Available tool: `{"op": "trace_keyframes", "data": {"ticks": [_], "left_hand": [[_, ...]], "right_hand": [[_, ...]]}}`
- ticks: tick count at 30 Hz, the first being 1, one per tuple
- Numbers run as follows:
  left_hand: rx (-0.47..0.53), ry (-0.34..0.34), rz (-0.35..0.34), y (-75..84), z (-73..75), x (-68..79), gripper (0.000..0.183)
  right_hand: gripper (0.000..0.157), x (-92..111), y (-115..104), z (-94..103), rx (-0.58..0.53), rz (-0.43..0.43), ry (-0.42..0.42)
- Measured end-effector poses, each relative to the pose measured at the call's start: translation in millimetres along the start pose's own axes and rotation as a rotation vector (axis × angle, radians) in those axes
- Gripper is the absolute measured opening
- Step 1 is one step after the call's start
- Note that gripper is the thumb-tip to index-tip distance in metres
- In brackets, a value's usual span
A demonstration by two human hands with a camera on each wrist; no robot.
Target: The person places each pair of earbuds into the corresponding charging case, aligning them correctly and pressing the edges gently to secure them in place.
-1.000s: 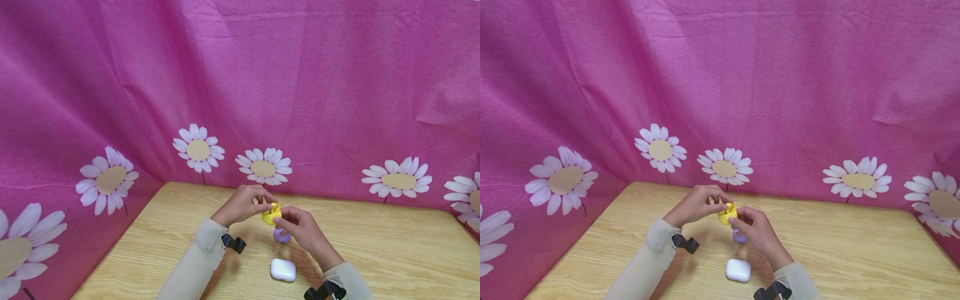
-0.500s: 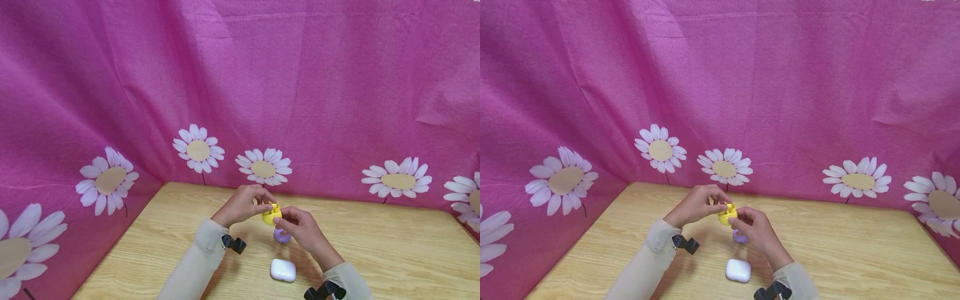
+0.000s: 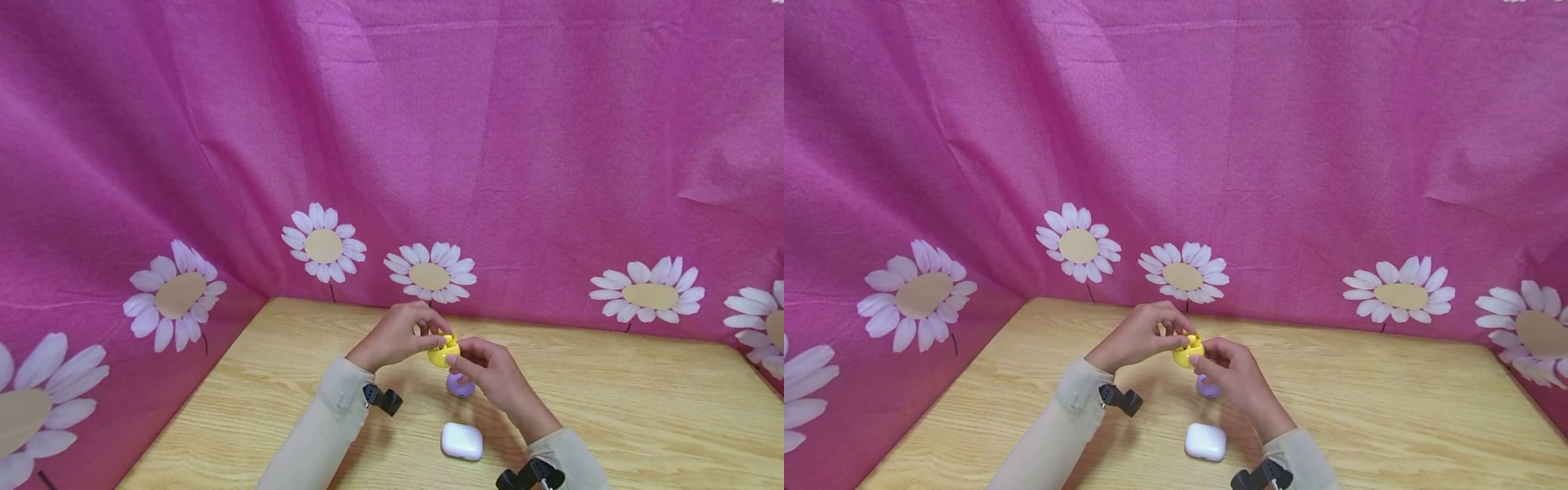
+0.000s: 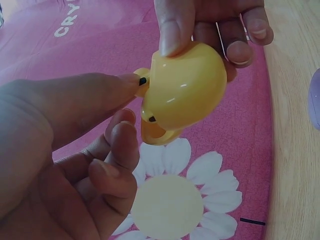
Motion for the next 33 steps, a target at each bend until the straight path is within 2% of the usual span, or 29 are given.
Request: {"op": "trace_keyframes", "data": {"ticks": [33], "left_hand": [[-0.013, -0.023, 0.004, -2.3, -4.8, -0.7, 0.01]], "right_hand": [[0.027, 0.3, -1.0, 0.9, 0.02, 0.003, 0.008]]}}
Point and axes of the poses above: each hand's wrist, its own x-axis away from the middle knuckle, its own z-axis out of the back of the hand, y = z × x, the point moved 6 cm from there along -x, towards the middle knuckle, and after that the axes turned 7 degrees about z, right-handed, at the moved point
